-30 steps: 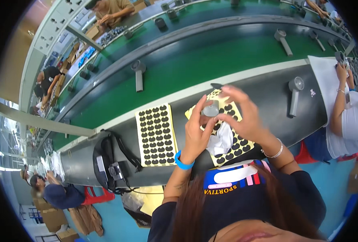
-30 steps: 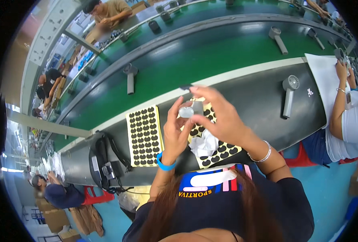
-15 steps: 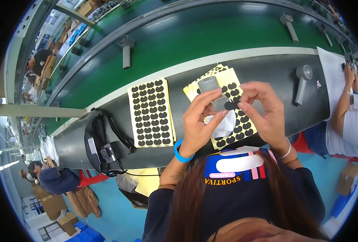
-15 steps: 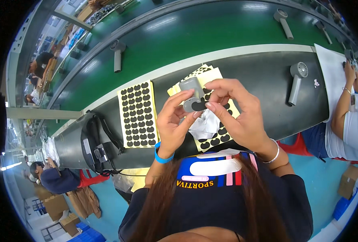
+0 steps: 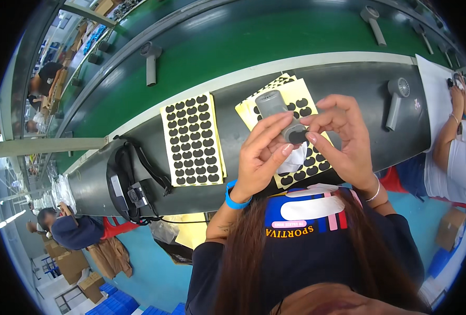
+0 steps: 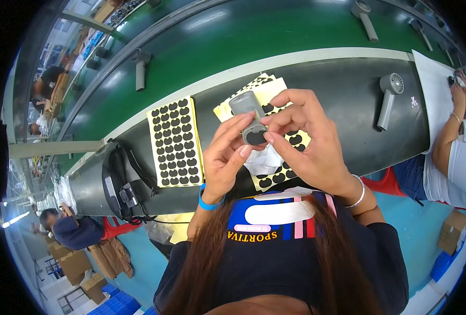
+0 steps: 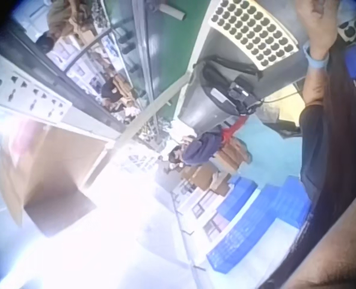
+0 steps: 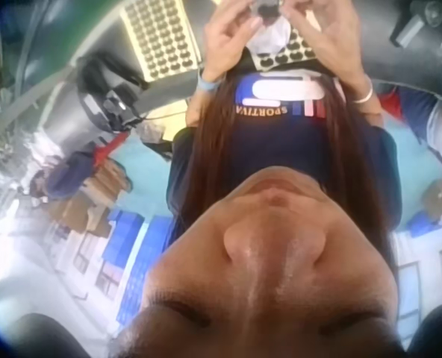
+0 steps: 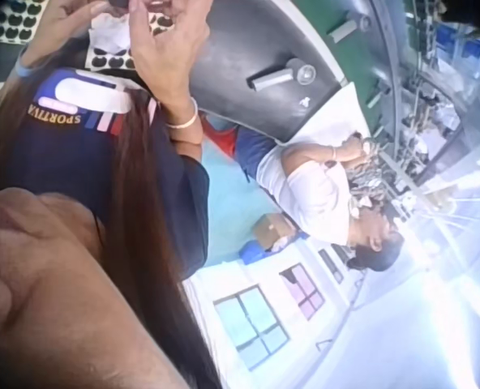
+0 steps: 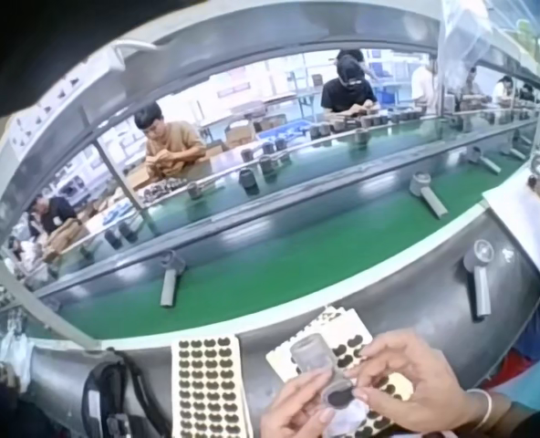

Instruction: The recorder is assembling small electronic components by inserting parts and applying labels from a sheet.

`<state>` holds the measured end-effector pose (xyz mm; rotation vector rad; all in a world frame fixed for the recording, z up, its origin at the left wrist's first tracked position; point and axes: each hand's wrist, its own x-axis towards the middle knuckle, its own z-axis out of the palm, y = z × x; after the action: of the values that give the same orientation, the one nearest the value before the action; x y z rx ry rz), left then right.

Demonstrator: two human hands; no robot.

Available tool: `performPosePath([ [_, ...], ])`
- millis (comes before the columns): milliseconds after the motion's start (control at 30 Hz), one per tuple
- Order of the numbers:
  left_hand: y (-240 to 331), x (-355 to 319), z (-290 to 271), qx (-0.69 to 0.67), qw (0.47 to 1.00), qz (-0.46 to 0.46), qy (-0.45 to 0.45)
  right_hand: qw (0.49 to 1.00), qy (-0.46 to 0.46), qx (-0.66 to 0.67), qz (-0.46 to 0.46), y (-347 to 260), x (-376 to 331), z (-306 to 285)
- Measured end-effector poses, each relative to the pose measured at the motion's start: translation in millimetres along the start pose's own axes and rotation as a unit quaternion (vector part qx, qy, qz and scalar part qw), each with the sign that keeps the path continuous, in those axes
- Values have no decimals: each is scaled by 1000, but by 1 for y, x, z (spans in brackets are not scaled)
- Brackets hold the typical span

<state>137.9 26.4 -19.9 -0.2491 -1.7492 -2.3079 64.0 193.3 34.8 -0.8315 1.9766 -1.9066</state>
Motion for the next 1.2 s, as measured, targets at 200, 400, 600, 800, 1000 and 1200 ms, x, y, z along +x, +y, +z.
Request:
performPosePath([
  [200, 2, 3, 2, -7, 1000, -2, -12, 1000, 8, -21, 21, -3, 2, -1],
  [400, -1, 1, 2, -13, 1000, -8, -11, 999, 8, -37, 25, -2, 1, -1],
  [600, 3, 1, 5, 11, 1000, -1, -11, 998, 7, -53, 21, -5, -1, -3],
  [800, 1, 2, 6, 0, 1000, -14, 1, 998, 9, -64, 21, -8, 1, -2],
  [1000, 1, 2, 5, 6, 1000, -12, 0, 997, 15, -73, 24, -9, 2, -1],
  [1200, 1, 2, 6, 10, 1000, -11, 4, 996, 19, -85, 31, -9, 1, -2],
])
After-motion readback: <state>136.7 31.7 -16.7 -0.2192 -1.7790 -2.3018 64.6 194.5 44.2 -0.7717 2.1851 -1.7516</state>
